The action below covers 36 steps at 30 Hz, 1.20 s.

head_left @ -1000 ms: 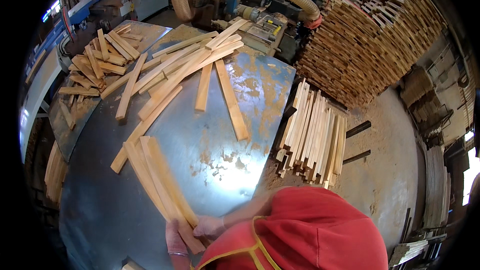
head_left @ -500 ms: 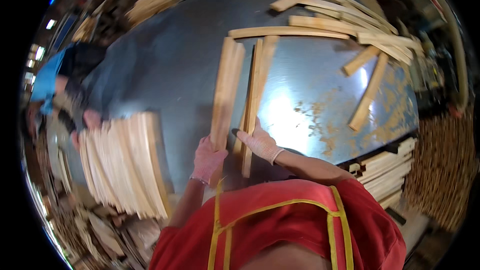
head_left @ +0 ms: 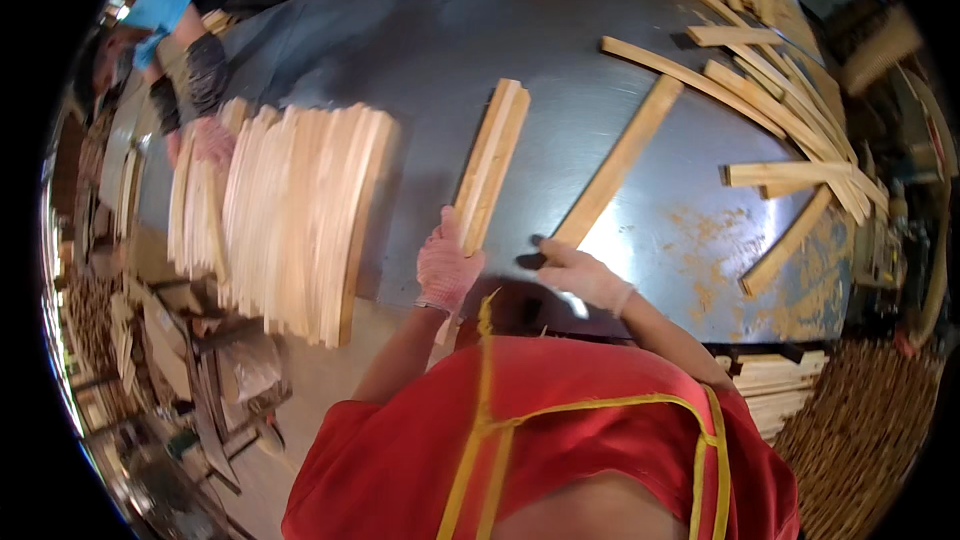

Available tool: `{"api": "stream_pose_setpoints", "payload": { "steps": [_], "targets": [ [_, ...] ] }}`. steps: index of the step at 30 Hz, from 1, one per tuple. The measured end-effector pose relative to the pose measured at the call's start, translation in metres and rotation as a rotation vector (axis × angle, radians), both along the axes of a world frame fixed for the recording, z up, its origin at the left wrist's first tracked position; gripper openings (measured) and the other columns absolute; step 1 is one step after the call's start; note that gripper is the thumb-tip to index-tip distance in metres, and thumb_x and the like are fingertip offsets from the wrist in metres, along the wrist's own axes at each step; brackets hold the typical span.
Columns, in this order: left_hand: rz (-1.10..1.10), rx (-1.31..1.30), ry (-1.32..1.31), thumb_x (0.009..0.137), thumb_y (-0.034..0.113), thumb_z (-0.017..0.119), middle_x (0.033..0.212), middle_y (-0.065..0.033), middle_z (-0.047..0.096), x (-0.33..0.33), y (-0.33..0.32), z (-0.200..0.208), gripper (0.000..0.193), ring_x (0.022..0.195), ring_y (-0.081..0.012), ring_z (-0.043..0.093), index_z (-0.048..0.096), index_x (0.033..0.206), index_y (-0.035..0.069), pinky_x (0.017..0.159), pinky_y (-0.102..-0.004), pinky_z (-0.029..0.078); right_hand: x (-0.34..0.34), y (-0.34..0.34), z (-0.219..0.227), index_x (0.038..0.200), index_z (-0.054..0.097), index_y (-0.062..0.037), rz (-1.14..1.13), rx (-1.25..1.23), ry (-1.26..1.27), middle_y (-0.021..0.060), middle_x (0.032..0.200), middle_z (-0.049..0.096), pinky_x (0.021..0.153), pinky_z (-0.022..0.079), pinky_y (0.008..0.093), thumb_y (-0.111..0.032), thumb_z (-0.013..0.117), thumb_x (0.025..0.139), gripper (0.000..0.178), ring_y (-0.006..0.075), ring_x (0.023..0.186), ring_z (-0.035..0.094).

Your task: The person repeatedly picks up thin wooden planks from a scattered pile on a metal table and stacks them neatly. They handle the planks one by one or in small groups, aligning them into a growing stack while another worker is visible in the background.

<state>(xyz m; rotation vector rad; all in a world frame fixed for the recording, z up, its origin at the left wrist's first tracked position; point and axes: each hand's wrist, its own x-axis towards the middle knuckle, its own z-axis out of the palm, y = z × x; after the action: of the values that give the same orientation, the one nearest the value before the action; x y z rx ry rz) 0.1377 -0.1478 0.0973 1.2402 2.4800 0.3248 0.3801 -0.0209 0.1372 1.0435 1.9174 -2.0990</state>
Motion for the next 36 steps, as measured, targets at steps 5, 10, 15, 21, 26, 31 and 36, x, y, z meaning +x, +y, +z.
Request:
{"api": "stream_pose_setpoints", "payload": {
  "steps": [5,10,15,21,26,31,36],
  "targets": [
    [0.016,0.034,0.495,0.077,0.034,0.083,0.132,-0.0161,0.065,-0.068,-0.079,-0.006,0.089,0.116,-0.0345,0.067,0.046,0.154,0.009,0.099,-0.0486,0.053,0.073,0.051,-0.035,0.146,0.063,0.0006,-0.576,0.208,-0.112,0.0098,0.113,0.076,0.09,0.055,0.0309,-0.032,0.075,0.096,0.061,0.0154,0.104,0.068],
    [0.174,-0.074,0.414,0.079,0.021,0.081,0.134,-0.0085,0.06,-0.099,-0.108,-0.005,0.075,0.123,-0.0322,0.061,0.051,0.148,0.015,0.103,-0.0499,0.049,0.233,0.219,-0.095,0.139,0.063,0.0074,-1.115,0.817,-0.393,0.0159,0.114,0.076,0.088,0.056,0.0467,-0.038,0.074,0.1,0.061,0.0286,0.099,0.07],
    [0.253,-0.128,0.64,0.083,0.015,0.078,0.149,-0.0113,0.051,-0.088,-0.088,-0.007,0.069,0.138,-0.0323,0.052,0.051,0.147,0.013,0.109,-0.0513,0.046,0.252,0.301,-0.092,0.14,0.061,0.0099,-1.544,0.318,-0.368,0.0253,0.138,0.07,0.103,0.052,0.0503,-0.053,0.08,0.089,0.083,0.0379,0.117,0.07],
    [0.067,-0.054,0.696,0.088,0.01,0.07,0.144,-0.0055,0.052,-0.09,-0.086,-0.003,0.053,0.133,-0.0301,0.054,0.057,0.139,0.013,0.107,-0.0504,0.047,0.232,0.33,-0.118,0.143,0.042,0.0021,-1.228,0.611,-0.898,0.0262,0.114,0.071,0.095,0.055,0.0484,-0.037,0.082,0.083,0.082,0.033,0.1,0.073],
    [-0.024,0.169,0.576,0.093,0.006,0.06,0.125,-0.0054,0.065,-0.094,-0.101,-0.018,0.046,0.114,-0.0299,0.064,0.06,0.139,0.014,0.1,-0.0475,0.052,0.245,0.276,-0.157,0.104,0.066,-0.004,-1.226,0.189,0.155,0.0086,0.093,0.068,0.086,0.059,0.0378,-0.015,0.067,0.095,0.014,0.0253,0.081,0.07],
    [0.183,0.138,0.132,0.093,0.005,0.059,0.13,-0.0161,0.068,-0.111,-0.098,0.037,0.058,0.109,-0.0404,0.069,0.056,0.149,0.017,0.096,-0.0521,0.056,0.035,0.07,-0.091,0.159,0.034,-0.011,-1.189,-0.371,0.425,0.0131,0.119,0.063,0.103,0.054,0.0514,0.007,0.064,0.09,0.078,0.028,0.111,0.063],
    [0.288,0.225,0.024,0.094,0.01,0.062,0.135,-0.0173,0.067,-0.201,-0.138,0.044,0.057,0.118,-0.0396,0.067,0.056,0.15,0.016,0.103,-0.049,0.056,-0.137,-0.021,-0.064,0.153,0.042,-0.0081,-0.595,-0.595,0.485,0.0114,0.118,0.064,0.098,0.058,0.0454,0.002,0.063,0.088,0.069,0.029,0.107,0.065]
  ]
}}
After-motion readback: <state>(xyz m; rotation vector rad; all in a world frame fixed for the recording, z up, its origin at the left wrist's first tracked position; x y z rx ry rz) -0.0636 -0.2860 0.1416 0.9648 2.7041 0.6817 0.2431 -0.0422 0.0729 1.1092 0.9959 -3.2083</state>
